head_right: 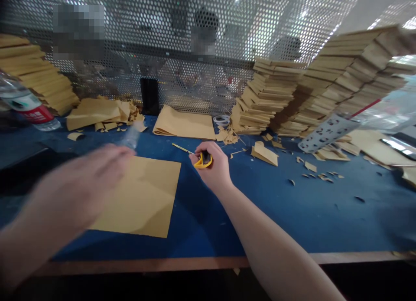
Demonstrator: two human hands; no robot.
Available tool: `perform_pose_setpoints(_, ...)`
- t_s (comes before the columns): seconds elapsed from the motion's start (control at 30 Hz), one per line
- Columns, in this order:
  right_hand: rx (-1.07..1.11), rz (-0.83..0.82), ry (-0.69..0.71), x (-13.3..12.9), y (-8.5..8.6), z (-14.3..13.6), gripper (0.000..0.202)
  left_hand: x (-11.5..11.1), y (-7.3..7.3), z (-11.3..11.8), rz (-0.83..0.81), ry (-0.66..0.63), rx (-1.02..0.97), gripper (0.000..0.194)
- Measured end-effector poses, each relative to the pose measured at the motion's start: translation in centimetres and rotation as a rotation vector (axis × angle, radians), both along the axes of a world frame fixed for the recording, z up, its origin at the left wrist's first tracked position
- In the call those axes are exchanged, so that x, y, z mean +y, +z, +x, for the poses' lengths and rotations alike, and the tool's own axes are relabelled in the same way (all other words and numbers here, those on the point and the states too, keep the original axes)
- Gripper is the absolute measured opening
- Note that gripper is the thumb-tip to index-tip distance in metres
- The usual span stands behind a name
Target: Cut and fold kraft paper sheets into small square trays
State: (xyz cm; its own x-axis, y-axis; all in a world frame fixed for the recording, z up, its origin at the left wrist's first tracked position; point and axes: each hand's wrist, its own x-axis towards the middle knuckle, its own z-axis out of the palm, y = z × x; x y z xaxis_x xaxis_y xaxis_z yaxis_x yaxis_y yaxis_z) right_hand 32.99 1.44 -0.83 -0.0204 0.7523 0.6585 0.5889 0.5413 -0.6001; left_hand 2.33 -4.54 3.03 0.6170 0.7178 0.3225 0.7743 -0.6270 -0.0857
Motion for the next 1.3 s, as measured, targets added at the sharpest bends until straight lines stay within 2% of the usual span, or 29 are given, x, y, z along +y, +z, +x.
perform_pose_setpoints(0.1, -0.025, 0.008, 0.020, 0.1, 0.1, 0.2, 0.010, 0.3, -1.8, 5.4, -0.036, -0.154, 0.238, 0.048)
perform_pose_setpoints(0.2, -0.050, 0.013, 0.040, 0.1, 0.1, 0.3, 0.010, -1.2, -3.5, 7.0, -0.154, -0.213, 0.298, 0.051)
perform_pose_setpoints(0.27, -0.073, 0.014, 0.064, 0.0, 0.1, 0.3, 0.010, -1.8, -3.6, 6.7, -0.291, -0.258, 0.266, 0.072)
perform_pose_setpoints(0.33, -0.092, 0.011, 0.090, 0.0, 0.1, 0.2, 0.009, -1.2, -2.9, 6.2, -0.363, -0.309, 0.230, 0.085)
perform_pose_setpoints(0.43, -0.103, 0.003, 0.107, 0.2, -0.1, 0.2, 0.009, 1.5, -2.3, 6.2, -0.286, -0.238, 0.212, 0.071)
perform_pose_setpoints(0.5, -0.109, 0.001, 0.096, 0.5, -0.2, 0.4, 0.009, 3.6, -2.7, 6.5, -0.259, -0.176, 0.211, 0.065)
perform_pose_setpoints(0.6, -0.125, 0.005, 0.065, 0.9, -0.3, 0.9, 0.008, 5.7, -4.1, 6.7, -0.285, -0.240, 0.192, 0.072)
perform_pose_setpoints(0.73, -0.152, -0.004, 0.048, 1.3, -0.3, 1.6, 0.008, 6.3, -5.2, 6.2, -0.335, -0.295, 0.145, 0.079)
perform_pose_setpoints(0.8, -0.162, -0.031, 0.049, 1.5, -0.5, 1.8, 0.008, 6.5, -5.2, 5.9, -0.364, -0.316, 0.132, 0.071)
perform_pose_setpoints(0.9, -0.179, -0.068, 0.057, 1.6, -0.7, 1.8, 0.009, 7.4, -5.0, 5.4, -0.348, -0.408, 0.117, 0.042)
perform_pose_setpoints(1.03, -0.191, -0.083, 0.067, 1.6, -0.7, 1.7, 0.009, 8.5, -4.9, 5.0, -0.324, -0.620, 0.109, 0.041)
perform_pose_setpoints(1.17, -0.191, -0.085, 0.078, 1.4, -0.6, 1.6, 0.010, 8.8, -5.1, 4.9, -0.352, -0.658, 0.055, 0.038)
perform_pose_setpoints(1.3, -0.197, -0.085, 0.093, 1.5, -0.6, 1.6, 0.010, 8.6, -5.5, 5.0, -0.292, -0.691, -0.041, 0.030)
